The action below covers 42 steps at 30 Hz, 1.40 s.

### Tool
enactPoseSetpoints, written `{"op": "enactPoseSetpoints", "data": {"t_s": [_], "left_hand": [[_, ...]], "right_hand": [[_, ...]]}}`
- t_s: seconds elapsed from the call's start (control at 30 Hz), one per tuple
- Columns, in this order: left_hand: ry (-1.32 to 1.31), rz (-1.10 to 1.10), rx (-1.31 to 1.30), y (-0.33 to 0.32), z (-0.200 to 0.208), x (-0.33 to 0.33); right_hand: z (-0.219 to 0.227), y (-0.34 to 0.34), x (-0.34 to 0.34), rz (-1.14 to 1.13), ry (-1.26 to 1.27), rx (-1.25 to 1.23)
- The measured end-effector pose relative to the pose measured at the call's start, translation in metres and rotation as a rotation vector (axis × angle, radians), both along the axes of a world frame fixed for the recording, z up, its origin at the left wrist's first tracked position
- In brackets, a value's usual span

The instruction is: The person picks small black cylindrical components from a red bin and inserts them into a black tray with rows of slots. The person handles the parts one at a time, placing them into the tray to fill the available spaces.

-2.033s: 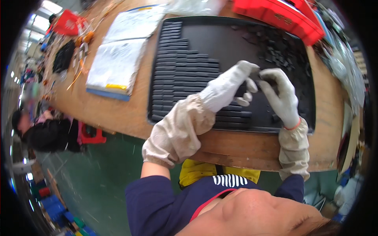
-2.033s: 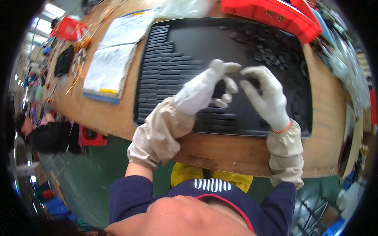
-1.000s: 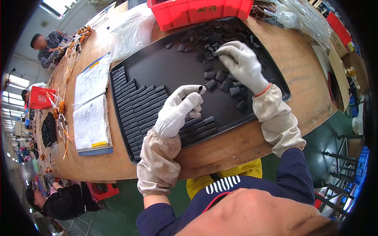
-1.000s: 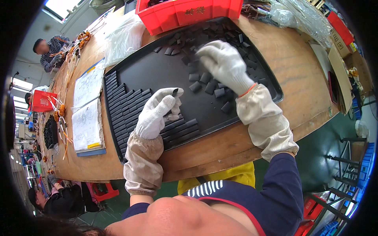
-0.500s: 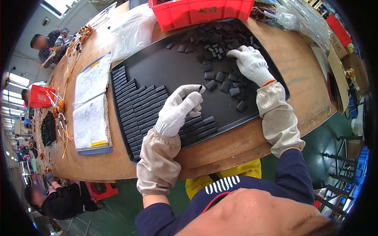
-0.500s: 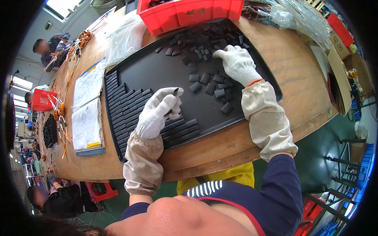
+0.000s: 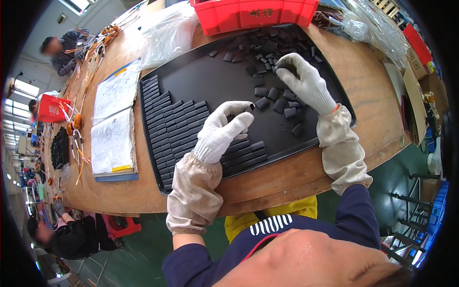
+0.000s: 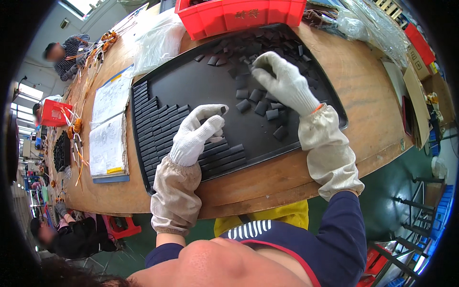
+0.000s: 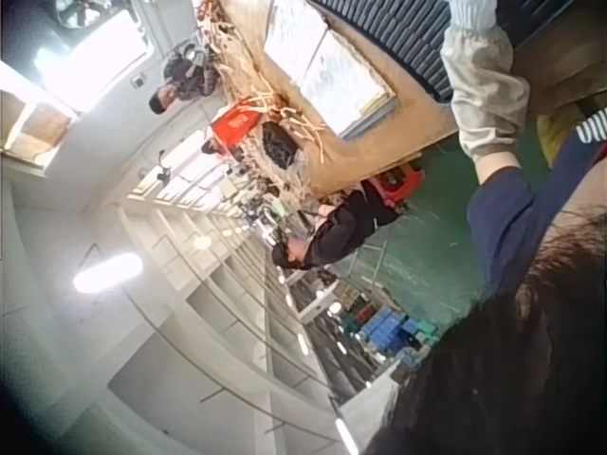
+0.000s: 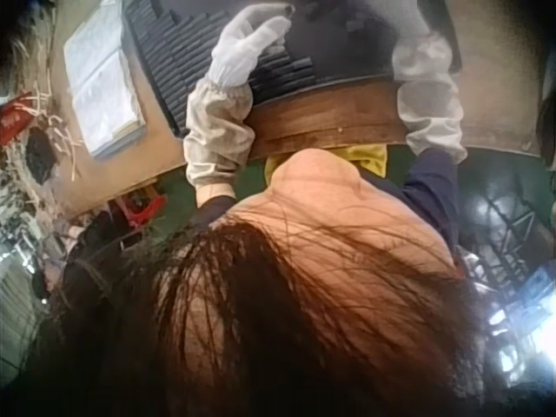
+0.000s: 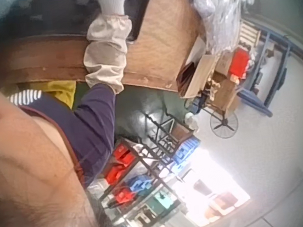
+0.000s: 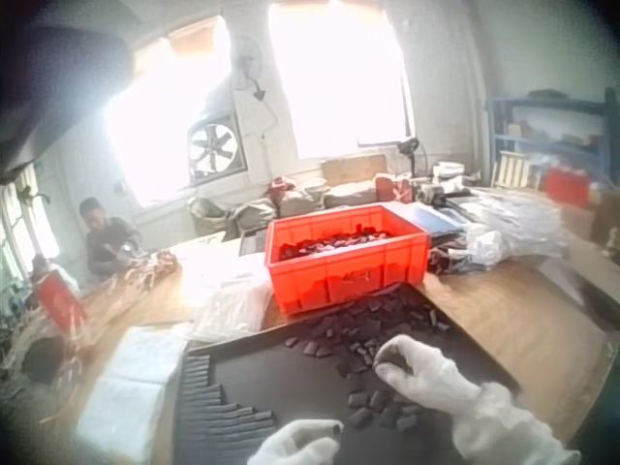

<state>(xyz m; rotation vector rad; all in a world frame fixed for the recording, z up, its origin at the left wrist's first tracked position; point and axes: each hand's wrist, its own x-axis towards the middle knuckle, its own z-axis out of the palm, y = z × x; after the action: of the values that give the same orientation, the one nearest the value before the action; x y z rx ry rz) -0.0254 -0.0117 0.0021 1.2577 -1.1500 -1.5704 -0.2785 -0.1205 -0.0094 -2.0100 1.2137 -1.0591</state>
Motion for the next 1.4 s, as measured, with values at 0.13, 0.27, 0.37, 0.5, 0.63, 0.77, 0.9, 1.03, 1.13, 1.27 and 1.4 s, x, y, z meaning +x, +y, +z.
{"op": "enactPoseSetpoints", "data": {"t_s": [0.13,0.27,0.37,0.5,0.63,0.77,0.9,1.03,1.13,1.27,1.4], "left_hand": [[0.012,0.01,-0.014,-0.002,-0.005,0.002],[0.042,0.034,-0.016,-0.004,-0.012,0.008],[0.034,0.028,-0.027,-0.003,-0.008,0.003],[0.034,0.043,0.002,-0.003,-0.004,0.001],[0.067,0.033,0.027,-0.004,-0.003,0.005],[0.087,0.015,0.02,-0.005,-0.008,0.008],[0.028,0.02,-0.003,-0.004,-0.002,0.004],[-0.03,0.01,0.0,-0.002,0.0,0.0],[0.068,0.046,-0.035,-0.001,-0.007,0.001],[0.104,0.111,-0.032,-0.005,-0.012,0.009],[0.094,0.093,-0.036,-0.005,-0.009,0.006]], "right_hand": [[0.017,0.034,0.025,0.39,-0.333,0.317],[0.014,0.047,0.036,0.466,-0.39,0.332],[0.005,0.046,0.038,0.415,-0.394,0.304],[-0.002,0.05,0.043,0.333,-0.359,0.335],[0.006,0.053,0.044,0.366,-0.205,0.008],[0.006,0.046,0.045,0.391,-0.123,-0.157],[0.012,0.043,0.043,0.357,0.034,-0.399],[0.011,0.045,0.043,0.369,0.201,-0.541],[0.016,0.04,0.033,0.389,0.222,-0.334],[0.01,0.038,0.026,0.536,0.395,-0.102],[0.005,0.046,0.034,0.668,0.482,0.032]]}}
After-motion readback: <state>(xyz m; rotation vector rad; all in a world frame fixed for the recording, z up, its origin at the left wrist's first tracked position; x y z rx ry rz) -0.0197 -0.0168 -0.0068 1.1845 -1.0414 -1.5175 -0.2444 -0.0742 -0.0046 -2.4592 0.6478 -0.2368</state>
